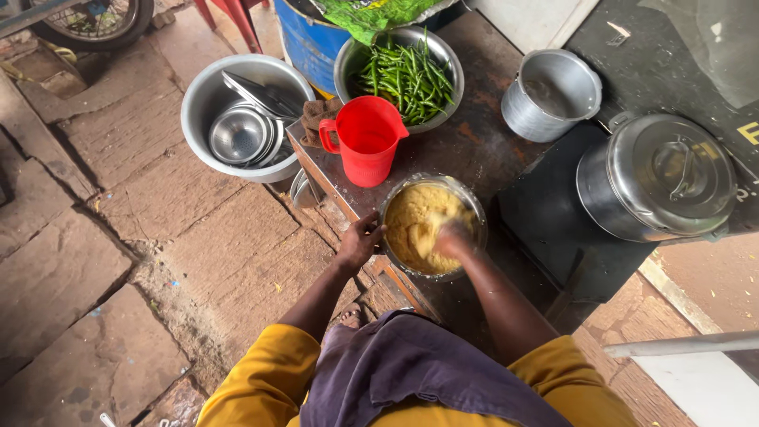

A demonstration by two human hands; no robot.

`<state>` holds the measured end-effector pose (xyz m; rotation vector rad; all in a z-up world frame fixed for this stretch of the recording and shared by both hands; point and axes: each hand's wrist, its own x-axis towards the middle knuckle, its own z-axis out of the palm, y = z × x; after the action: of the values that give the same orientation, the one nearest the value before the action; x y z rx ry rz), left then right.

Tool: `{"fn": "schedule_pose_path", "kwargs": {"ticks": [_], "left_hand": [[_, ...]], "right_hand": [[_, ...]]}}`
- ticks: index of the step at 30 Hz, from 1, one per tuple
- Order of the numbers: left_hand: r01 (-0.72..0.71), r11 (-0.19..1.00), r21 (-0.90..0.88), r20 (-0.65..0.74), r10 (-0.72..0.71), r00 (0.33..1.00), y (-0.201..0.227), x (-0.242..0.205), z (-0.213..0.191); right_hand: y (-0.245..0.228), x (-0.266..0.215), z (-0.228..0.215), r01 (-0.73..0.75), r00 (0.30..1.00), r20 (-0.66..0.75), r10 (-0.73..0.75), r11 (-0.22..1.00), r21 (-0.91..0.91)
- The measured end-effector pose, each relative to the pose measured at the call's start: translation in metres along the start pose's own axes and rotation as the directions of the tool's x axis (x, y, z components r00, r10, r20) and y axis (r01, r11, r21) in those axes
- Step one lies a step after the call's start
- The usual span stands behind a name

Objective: The person mixes a yellow dough-like substance in a metal bowl using their right hand. They periodically pour water from a red plastic jug into the bowl to adjust the consistency while kneading.

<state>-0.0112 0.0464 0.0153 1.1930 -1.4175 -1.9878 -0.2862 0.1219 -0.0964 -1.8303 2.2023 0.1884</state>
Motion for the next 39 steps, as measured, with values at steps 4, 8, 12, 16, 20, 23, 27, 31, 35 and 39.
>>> {"fn": "schedule_pose_path", "kwargs": {"ticks": [4,8,12,16,20,23,27,31,35,39], "left_hand": [[0.045,0.998,-0.044,-0.009,-0.045,0.999,0.004,-0.004,0.007],[0.029,0.999,0.034,-0.019,-0.028,0.999,0.008,-0.006,0.006],[0.008,1.0,-0.009,-0.011,-0.008,1.0,0.005,-0.009,0.009],[0.012,0.998,0.054,-0.043,-0.01,0.999,0.007,-0.008,0.013],[0.009,1.0,0.029,-0.018,-0.008,1.0,0.012,-0.012,0.008],[0.035,0.997,0.063,-0.01,-0.034,0.999,0.016,-0.013,0.005],[0.014,0.992,0.128,-0.019,-0.011,1.0,0.012,-0.009,0.006],[-0.042,0.998,-0.038,0.008,0.042,0.999,0.007,-0.006,0.011],[0.005,0.998,0.066,-0.001,-0.005,1.0,0.003,-0.007,0.005],[-0.058,0.989,0.134,0.014,0.057,0.998,0.0,0.004,0.012]], "right_hand": [[-0.009,0.01,-0.003,-0.438,0.871,0.342,0.353,0.872,0.216],[0.018,0.029,-0.027,-0.21,0.976,-0.02,0.218,0.956,0.203],[0.005,0.016,-0.016,-0.112,0.989,-0.075,0.128,0.974,0.196],[-0.028,0.005,-0.007,-0.001,0.99,0.139,-0.03,0.977,0.215],[-0.012,0.01,-0.042,-0.051,0.997,0.054,0.045,0.992,0.119],[-0.004,0.012,-0.061,-0.064,0.991,-0.102,0.082,0.984,0.169],[-0.038,0.013,-0.037,0.267,0.862,-0.434,-0.261,0.963,-0.048],[-0.025,0.026,-0.028,0.063,0.975,0.214,-0.063,0.998,0.009],[-0.004,0.044,-0.032,-0.017,0.997,-0.072,0.021,0.999,0.044],[-0.006,0.04,-0.027,0.102,0.995,-0.004,-0.101,0.993,0.052]]}}
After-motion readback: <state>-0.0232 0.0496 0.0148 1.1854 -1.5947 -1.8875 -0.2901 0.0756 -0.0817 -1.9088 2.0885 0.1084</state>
